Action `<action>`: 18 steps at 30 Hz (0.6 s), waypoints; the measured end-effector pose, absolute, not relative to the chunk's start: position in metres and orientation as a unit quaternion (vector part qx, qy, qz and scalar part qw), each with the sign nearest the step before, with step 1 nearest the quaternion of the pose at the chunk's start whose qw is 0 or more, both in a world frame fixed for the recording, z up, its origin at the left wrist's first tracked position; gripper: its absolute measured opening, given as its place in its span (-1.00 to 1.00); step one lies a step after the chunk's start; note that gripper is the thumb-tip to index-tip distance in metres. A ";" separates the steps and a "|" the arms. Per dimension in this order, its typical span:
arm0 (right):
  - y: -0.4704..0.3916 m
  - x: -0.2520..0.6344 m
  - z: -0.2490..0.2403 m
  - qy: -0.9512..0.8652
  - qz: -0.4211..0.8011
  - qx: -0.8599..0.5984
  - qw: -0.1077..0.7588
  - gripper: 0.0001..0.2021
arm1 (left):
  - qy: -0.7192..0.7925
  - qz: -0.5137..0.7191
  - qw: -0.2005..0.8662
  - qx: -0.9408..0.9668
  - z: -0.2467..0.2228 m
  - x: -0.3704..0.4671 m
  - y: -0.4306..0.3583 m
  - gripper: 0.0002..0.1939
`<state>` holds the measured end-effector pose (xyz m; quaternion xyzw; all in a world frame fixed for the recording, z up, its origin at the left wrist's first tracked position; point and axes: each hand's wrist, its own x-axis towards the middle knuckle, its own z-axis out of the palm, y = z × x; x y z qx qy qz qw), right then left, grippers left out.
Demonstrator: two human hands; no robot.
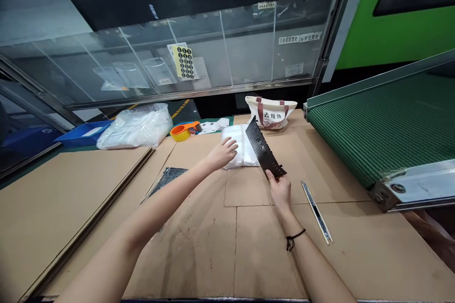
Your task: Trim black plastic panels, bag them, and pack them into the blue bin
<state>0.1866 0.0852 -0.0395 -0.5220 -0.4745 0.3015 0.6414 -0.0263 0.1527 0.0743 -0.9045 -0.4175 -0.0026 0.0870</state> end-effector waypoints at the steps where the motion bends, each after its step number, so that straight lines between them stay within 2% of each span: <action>1: 0.084 0.185 -0.039 -0.477 0.302 -0.524 0.637 -0.50 | -0.432 0.006 0.083 -0.898 0.075 -0.028 0.154 -0.73; 7: 0.076 0.182 -0.035 -0.485 0.274 -0.551 0.621 -0.52 | -0.545 0.015 0.035 -0.838 0.072 -0.029 0.171 -0.89; 11: 0.072 0.183 -0.028 -0.496 0.236 -0.555 0.624 -0.54 | -0.575 0.004 -0.023 -0.817 0.073 -0.029 0.181 -0.73; 18: 0.061 0.189 -0.012 -0.509 0.150 -0.563 0.633 -0.55 | -0.593 -0.024 -0.112 -0.797 0.065 -0.035 0.191 -0.77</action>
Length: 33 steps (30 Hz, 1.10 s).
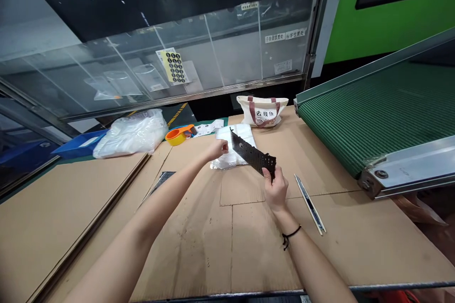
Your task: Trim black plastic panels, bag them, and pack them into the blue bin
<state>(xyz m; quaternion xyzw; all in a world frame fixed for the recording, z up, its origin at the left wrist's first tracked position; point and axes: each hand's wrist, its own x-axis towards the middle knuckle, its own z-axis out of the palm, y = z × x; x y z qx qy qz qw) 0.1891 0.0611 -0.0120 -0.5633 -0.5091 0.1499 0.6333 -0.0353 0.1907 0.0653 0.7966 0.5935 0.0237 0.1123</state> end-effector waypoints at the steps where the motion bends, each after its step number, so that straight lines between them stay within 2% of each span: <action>1: 0.059 0.190 -0.010 -0.516 0.141 -0.559 0.634 -0.56 | 0.599 0.030 0.124 0.790 0.063 -0.037 0.192 -0.77; 8: 0.053 0.186 -0.003 -0.566 0.108 -0.533 0.619 -0.61 | 0.601 0.073 0.230 0.762 0.052 -0.046 0.194 -0.76; 17: 0.053 0.183 -0.005 -0.601 0.086 -0.513 0.607 -0.59 | 0.626 0.099 0.281 0.720 0.051 -0.046 0.194 -0.77; 24: 0.054 0.181 -0.007 -0.609 0.092 -0.511 0.599 -0.60 | 0.621 0.138 0.360 0.682 0.059 -0.048 0.190 -0.82; 28: 0.054 0.181 -0.009 -0.608 0.110 -0.515 0.594 -0.62 | 0.627 0.205 0.384 0.646 0.063 -0.047 0.187 -0.82; 33: 0.057 0.181 -0.009 -0.602 0.141 -0.518 0.590 -0.64 | 0.641 0.355 0.372 0.570 0.067 -0.041 0.192 -0.76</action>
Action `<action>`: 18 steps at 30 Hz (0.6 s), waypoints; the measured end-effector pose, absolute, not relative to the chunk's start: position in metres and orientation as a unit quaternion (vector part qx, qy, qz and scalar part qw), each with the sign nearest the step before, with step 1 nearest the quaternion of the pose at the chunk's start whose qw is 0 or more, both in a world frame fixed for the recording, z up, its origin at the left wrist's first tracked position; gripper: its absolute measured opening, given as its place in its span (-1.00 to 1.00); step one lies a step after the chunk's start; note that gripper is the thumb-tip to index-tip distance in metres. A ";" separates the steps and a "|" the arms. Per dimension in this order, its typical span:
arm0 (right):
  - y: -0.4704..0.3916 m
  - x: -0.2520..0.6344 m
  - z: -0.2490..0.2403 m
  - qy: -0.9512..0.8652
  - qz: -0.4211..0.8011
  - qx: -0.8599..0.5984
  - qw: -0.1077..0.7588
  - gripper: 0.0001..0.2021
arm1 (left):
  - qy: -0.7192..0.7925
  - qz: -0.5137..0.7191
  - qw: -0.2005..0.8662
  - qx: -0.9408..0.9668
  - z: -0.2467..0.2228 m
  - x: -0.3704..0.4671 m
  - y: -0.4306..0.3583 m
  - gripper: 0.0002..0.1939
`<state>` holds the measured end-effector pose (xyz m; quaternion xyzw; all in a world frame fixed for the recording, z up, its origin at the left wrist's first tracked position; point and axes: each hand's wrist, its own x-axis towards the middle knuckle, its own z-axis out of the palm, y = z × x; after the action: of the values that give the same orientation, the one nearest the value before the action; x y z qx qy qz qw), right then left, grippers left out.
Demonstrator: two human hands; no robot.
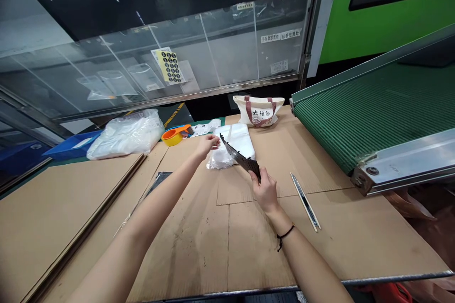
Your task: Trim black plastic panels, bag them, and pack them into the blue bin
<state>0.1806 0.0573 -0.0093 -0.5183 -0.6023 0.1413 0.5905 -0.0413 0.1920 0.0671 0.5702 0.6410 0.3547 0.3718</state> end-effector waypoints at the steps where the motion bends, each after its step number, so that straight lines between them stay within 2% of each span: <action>1: 0.057 0.181 -0.009 -0.599 0.149 -0.519 0.591 -0.64 | 0.642 0.383 0.367 0.554 0.068 -0.040 0.193 -0.75; 5: 0.056 0.180 -0.010 -0.583 0.184 -0.521 0.596 -0.67 | 0.646 0.453 0.341 0.511 0.066 -0.033 0.188 -0.75; 9: 0.057 0.181 -0.006 -0.538 0.220 -0.522 0.624 -0.68 | 0.649 0.475 0.294 0.516 0.063 -0.036 0.160 -0.90; 13: 0.055 0.186 0.009 -0.482 0.264 -0.501 0.669 -0.60 | 0.649 0.436 0.293 0.550 0.062 -0.052 0.130 -0.74; 16: 0.036 0.191 0.024 -0.391 0.416 -0.435 0.696 -0.53 | 0.648 0.382 0.335 0.567 0.059 -0.060 0.113 -0.65; 18: 0.013 0.195 0.028 -0.318 0.559 -0.392 0.658 -0.49 | 0.644 0.352 0.360 0.576 0.057 -0.061 0.103 -0.61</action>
<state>0.1947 0.0134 0.0284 -0.3921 -0.3177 0.5593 0.6577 -0.0612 0.1033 0.0567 0.5757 0.6441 0.3520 0.3602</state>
